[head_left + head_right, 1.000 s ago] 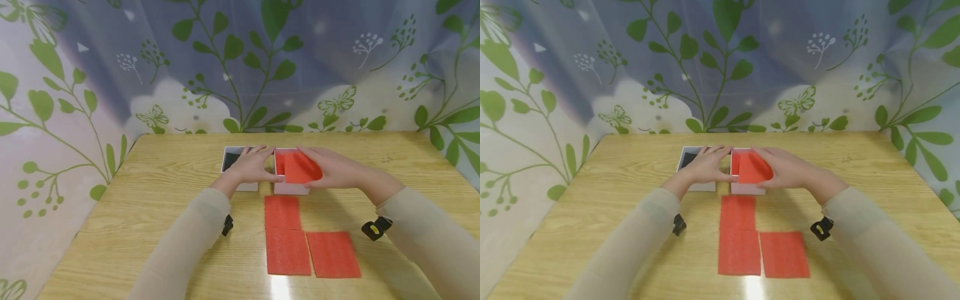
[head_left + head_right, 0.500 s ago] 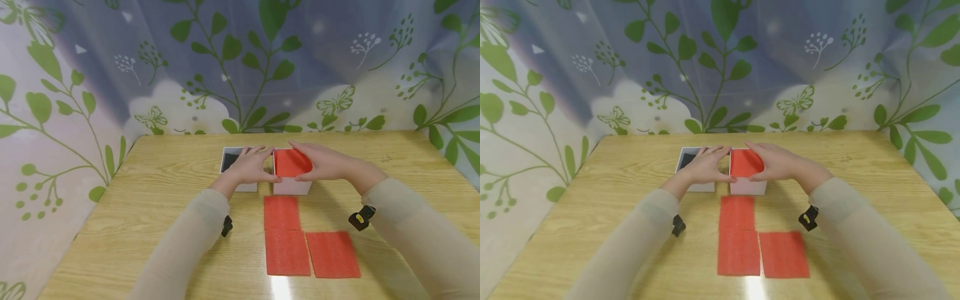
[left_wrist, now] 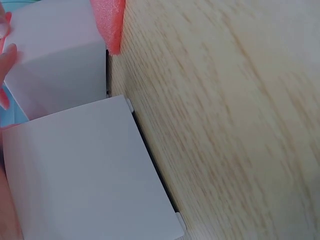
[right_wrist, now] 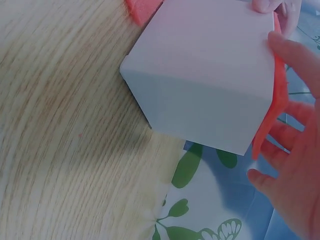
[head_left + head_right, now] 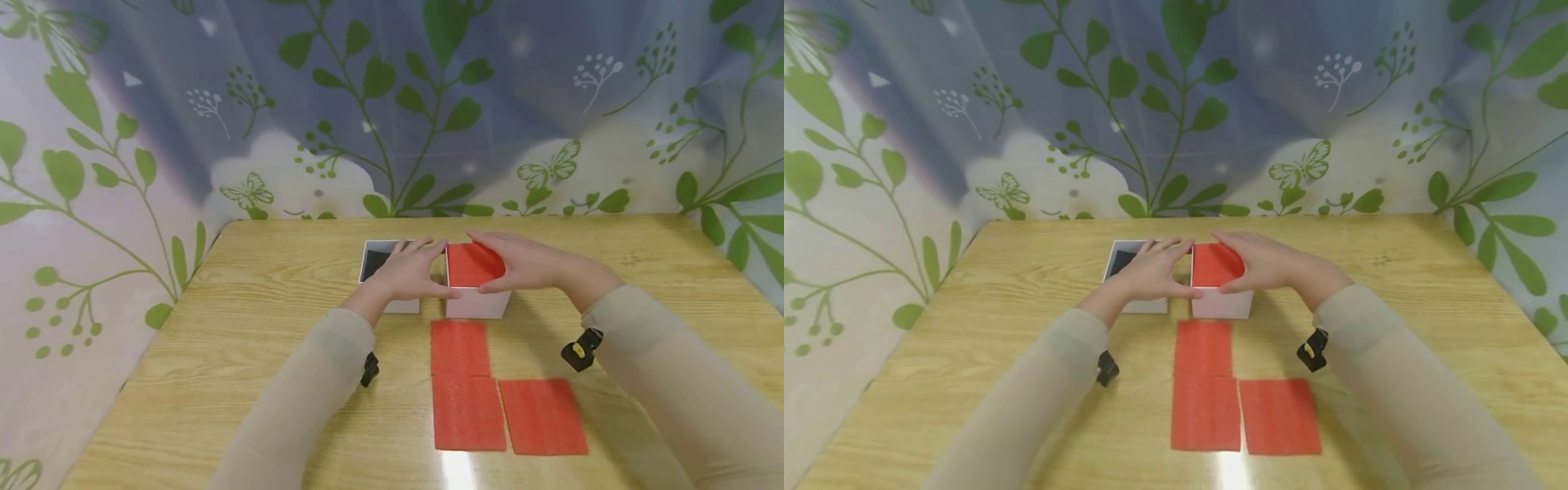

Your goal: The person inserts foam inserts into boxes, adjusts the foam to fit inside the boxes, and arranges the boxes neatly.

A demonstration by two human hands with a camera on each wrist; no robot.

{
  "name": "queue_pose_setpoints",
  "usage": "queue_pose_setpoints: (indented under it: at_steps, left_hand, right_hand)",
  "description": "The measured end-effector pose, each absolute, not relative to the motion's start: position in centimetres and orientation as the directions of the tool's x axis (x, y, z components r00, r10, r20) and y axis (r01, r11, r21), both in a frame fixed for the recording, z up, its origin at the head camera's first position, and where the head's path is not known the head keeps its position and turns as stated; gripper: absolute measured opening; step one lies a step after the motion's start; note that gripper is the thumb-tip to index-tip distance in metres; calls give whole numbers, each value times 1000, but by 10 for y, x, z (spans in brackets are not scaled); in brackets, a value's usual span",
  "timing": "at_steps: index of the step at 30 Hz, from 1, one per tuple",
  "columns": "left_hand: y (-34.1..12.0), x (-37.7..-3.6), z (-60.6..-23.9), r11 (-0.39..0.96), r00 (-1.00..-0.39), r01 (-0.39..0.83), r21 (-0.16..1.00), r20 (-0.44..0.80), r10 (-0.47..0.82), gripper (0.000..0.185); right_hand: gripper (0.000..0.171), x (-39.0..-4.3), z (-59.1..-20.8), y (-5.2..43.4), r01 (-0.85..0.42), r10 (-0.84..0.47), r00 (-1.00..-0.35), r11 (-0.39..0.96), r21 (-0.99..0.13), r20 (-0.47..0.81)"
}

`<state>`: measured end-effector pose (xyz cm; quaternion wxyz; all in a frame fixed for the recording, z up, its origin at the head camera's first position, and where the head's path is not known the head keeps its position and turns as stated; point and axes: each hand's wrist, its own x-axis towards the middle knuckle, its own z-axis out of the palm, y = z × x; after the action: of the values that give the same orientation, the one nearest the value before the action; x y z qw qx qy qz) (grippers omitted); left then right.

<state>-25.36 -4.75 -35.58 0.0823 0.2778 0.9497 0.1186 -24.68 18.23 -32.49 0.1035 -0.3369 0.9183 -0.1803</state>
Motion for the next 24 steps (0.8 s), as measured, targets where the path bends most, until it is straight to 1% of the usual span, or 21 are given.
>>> queue_pose_setpoints:
  at_steps: [5, 8, 14, 19, 22, 24]
  left_hand:
    - [-48, -254, -355, 816, -831, 508, 275, -93, 548, 100]
    - [-48, -254, -355, 815, -830, 509, 276, -92, 550, 100]
    - [-48, -254, -354, 815, -830, 508, 279, -96, 550, 100]
    - [-49, -254, -353, 820, -833, 505, 269, -96, 544, 100]
    - [-49, -254, -354, 820, -834, 502, 275, -97, 543, 100]
    - [-48, -254, -354, 817, -833, 502, 284, -95, 545, 100]
  right_hand:
    - [96, -250, -326, 183, -585, -672, -737, 688, -430, -72]
    - [96, -252, -327, 184, -569, -672, -737, 677, -466, -76]
    - [98, -254, -336, 189, -490, -640, -764, 663, -566, -88]
    - [98, -254, -344, 190, -435, -616, -786, 622, -650, -63]
    - [93, -251, -345, 194, -400, -581, -813, 614, -681, -46]
    - [84, -247, -344, 201, -389, -547, -837, 609, -692, -12]
